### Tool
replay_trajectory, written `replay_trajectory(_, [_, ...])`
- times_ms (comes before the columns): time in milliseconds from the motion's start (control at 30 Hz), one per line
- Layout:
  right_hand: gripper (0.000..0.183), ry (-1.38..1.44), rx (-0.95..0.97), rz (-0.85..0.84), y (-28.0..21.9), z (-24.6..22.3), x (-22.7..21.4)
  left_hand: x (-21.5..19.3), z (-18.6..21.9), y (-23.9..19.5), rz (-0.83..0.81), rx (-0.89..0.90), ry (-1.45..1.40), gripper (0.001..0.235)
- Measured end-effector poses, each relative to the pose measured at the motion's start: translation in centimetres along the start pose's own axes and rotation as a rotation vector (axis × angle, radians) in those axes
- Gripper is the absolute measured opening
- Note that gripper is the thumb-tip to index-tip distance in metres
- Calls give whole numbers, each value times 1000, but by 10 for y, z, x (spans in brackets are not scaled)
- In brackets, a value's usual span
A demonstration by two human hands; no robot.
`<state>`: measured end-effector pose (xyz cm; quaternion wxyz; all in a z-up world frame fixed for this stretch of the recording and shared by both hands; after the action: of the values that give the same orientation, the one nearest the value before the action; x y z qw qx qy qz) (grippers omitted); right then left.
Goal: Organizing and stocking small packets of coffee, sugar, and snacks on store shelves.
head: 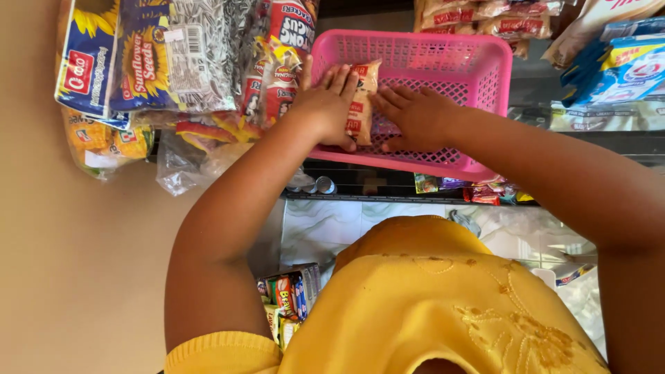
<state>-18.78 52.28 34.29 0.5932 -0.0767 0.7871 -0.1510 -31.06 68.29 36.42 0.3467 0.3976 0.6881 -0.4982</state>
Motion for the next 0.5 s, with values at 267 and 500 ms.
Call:
replay_trajectory(267, [60, 62, -27, 265, -66, 21, -86, -88, -9, 13, 270, 7, -328, 89])
replay_trajectory(500, [12, 289, -230, 1035, -108, 85, -144, -121, 11, 156, 892, 32, -775, 86])
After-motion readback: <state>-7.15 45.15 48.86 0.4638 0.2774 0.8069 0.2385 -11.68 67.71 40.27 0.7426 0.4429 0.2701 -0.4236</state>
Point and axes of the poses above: each hand's wrist, its own y-axis towards the middle knuckle, its own x-axis out of the palm, z = x × y, the point moved 2 cm from there along y, towards the middle knuckle, and after that the axes turned 10 degrees about y, right-handed, at the moved point
